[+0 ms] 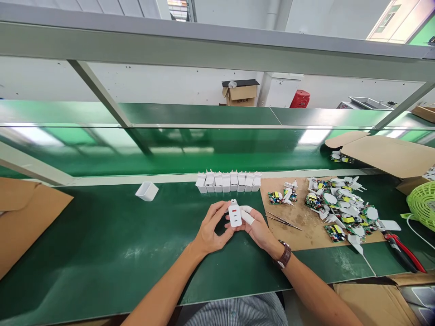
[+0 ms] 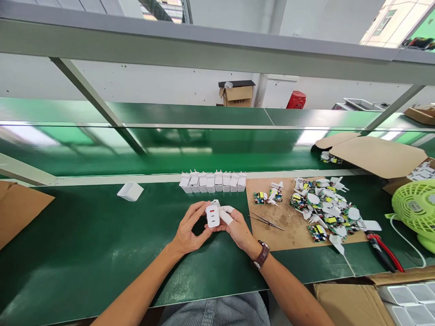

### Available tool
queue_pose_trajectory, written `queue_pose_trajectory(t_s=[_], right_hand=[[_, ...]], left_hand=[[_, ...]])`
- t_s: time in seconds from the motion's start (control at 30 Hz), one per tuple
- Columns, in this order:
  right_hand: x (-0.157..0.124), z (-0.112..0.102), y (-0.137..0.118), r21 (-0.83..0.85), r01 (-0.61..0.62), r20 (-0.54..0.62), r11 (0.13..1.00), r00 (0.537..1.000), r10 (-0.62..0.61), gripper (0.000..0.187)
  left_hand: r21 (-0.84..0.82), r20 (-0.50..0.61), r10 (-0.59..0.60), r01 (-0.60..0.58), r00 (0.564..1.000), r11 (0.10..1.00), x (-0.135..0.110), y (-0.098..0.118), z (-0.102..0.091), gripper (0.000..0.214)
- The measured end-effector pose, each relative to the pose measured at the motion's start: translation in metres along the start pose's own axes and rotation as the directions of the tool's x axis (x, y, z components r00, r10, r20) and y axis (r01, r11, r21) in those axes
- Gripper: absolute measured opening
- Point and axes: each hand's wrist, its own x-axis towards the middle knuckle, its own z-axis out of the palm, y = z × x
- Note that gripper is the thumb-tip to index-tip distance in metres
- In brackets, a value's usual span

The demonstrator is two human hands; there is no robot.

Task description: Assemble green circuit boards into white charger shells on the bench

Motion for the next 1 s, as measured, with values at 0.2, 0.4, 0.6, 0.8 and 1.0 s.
queue_pose_trajectory(t_s=[0.2,0.4,0.6,0.8,1.0], right_hand=[[0.002,-0.003,0.001,-0.065,0.041,-0.012,0.997,0.999,-0.042,0.042],[0.005,-0.012,0.008,-0.524,0.309,-0.122,0.793,0.895,-0.43,0.031],[0.0,-0.013,0.014,-0.78,0.405,0.09,0.478,0.828,-0.554,0.013],[0.007,-0.014,0.013,-0.458,0.247,-0.148,0.854,0.926,-0.347,0.032],[0.004,-0.004,0.007,0.01,-0.028,-0.056,1.0,0.998,0.028,0.047]], left_hand=[[-0.016,0.014,-0.019,0.019,1.0,1.0,0.0,0.0,0.0,0.071],[-0.064,0.025,-0.185,0.186,0.982,0.98,-0.002,-0.002,0.003,0.069],[-0.136,0.003,-0.366,0.363,0.931,0.922,-0.004,-0.01,0.008,0.048],[-0.08,0.04,-0.357,0.359,0.933,0.93,-0.007,-0.007,0.009,0.074],[-0.007,-0.101,-0.199,0.199,0.975,0.98,-0.008,0.003,0.014,0.068]])
